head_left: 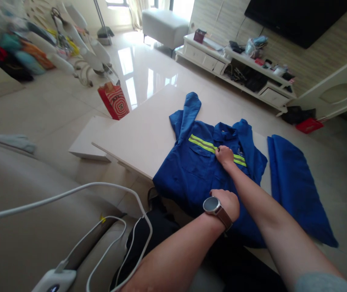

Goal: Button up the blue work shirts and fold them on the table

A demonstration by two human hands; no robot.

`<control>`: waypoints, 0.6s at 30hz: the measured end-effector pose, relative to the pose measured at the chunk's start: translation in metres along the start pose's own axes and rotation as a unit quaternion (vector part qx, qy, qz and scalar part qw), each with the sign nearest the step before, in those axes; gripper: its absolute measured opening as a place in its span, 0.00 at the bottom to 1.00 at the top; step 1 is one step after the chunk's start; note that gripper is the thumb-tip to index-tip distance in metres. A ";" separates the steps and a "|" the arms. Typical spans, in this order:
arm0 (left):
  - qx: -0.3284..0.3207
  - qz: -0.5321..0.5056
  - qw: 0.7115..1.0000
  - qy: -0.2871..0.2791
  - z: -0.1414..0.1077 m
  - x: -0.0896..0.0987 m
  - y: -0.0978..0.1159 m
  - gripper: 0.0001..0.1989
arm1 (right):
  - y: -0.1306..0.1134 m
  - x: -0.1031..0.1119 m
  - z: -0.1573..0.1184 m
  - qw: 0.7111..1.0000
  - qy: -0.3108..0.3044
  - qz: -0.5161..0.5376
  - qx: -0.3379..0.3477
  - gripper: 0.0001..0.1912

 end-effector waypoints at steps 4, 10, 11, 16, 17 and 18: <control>-0.002 -0.004 1.000 0.001 0.001 -0.006 0.004 0.17 | -0.007 0.002 -0.003 0.999 -0.021 -0.004 0.024 0.18; -0.008 0.008 1.000 0.005 0.003 -0.013 0.004 0.16 | -0.016 0.008 0.001 0.998 -0.048 0.000 0.032 0.17; -0.010 0.009 1.000 0.007 0.003 -0.013 0.004 0.16 | -0.017 0.010 0.002 0.998 -0.050 0.003 0.031 0.18; -0.003 0.010 1.000 0.019 0.004 -0.013 0.003 0.17 | -0.031 0.013 0.002 0.997 -0.062 0.028 0.032 0.17; 0.000 0.011 1.000 0.024 0.004 -0.014 0.003 0.18 | -0.037 0.012 0.002 0.997 -0.064 0.035 0.032 0.18; 0.006 0.016 0.999 0.029 0.005 -0.015 0.002 0.18 | -0.044 0.011 0.002 0.996 -0.065 0.043 0.032 0.19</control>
Point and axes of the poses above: each hand's wrist, its own z-axis towards the middle knuckle, its own x-axis out of the back of the hand, y = z × x, the point moved 5 cm from there along z, towards the middle knuckle, and after that the axes turned 7 degrees about x, right-handed, at the moved point
